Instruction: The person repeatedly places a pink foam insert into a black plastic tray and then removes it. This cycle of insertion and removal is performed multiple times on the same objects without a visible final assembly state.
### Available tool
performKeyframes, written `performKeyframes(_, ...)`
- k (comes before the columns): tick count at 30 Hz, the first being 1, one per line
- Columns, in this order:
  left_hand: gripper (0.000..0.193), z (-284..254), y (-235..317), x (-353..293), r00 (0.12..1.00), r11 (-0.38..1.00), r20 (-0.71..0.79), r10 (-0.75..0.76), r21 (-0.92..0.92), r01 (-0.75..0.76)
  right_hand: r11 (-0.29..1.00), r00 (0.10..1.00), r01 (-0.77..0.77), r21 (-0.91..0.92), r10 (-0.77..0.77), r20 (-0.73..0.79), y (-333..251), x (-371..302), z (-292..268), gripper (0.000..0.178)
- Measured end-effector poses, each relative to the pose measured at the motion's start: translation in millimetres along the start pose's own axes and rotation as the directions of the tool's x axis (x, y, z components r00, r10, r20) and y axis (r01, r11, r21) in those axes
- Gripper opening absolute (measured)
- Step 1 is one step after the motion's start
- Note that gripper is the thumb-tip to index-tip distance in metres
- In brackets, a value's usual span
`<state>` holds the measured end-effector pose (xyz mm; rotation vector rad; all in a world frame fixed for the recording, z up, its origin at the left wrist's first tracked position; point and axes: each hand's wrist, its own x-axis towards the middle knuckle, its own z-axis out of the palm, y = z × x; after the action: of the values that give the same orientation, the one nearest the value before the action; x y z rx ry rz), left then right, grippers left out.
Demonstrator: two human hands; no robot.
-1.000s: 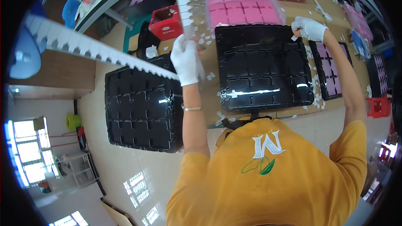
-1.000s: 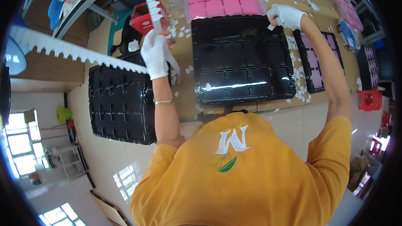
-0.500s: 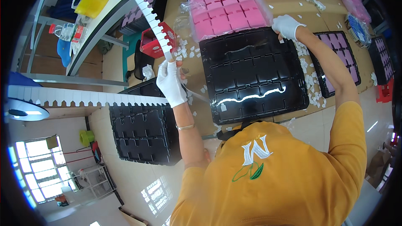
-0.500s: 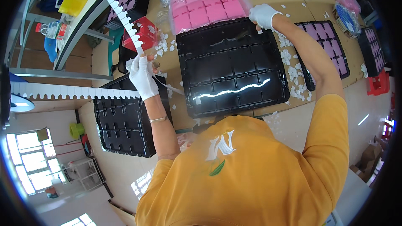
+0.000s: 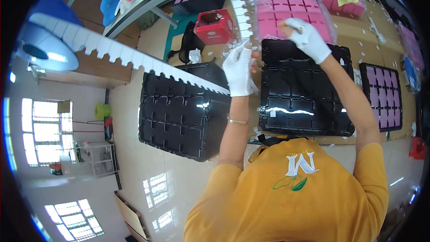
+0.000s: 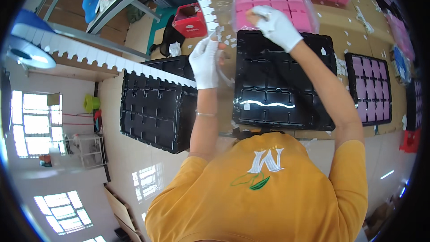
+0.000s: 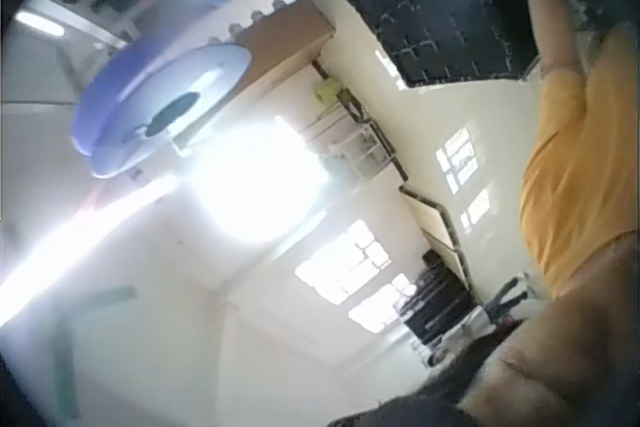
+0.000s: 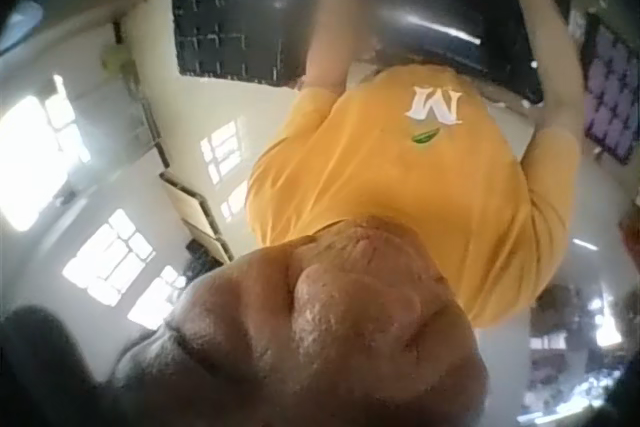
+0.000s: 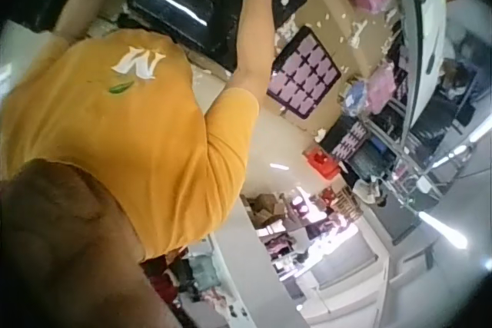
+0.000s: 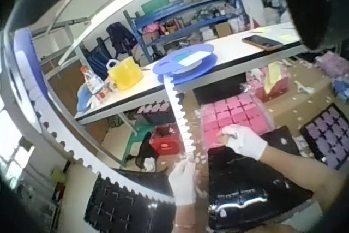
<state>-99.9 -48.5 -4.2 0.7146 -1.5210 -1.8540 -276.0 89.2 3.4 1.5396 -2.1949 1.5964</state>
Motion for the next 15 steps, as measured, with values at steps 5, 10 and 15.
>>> performKeyframes(5,0.019,2.3,-3.3,0.6,1.000,1.000,0.019,0.021,-0.016,-0.021,0.946,0.973,-0.223,0.234,0.200,0.119,-31.0,29.8,53.7,0.031)
performKeyframes(10,0.013,-1.9,-33.4,11.8,0.913,0.908,-0.079,0.401,0.170,-0.384,0.932,0.953,-0.298,0.205,0.280,0.112,-39.3,33.1,66.8,0.030)
performKeyframes(15,0.012,-10.8,-47.3,28.2,0.784,0.695,-0.062,0.617,0.510,-0.507,0.783,0.837,-0.538,0.312,0.451,0.310,-76.1,29.4,37.8,0.023)
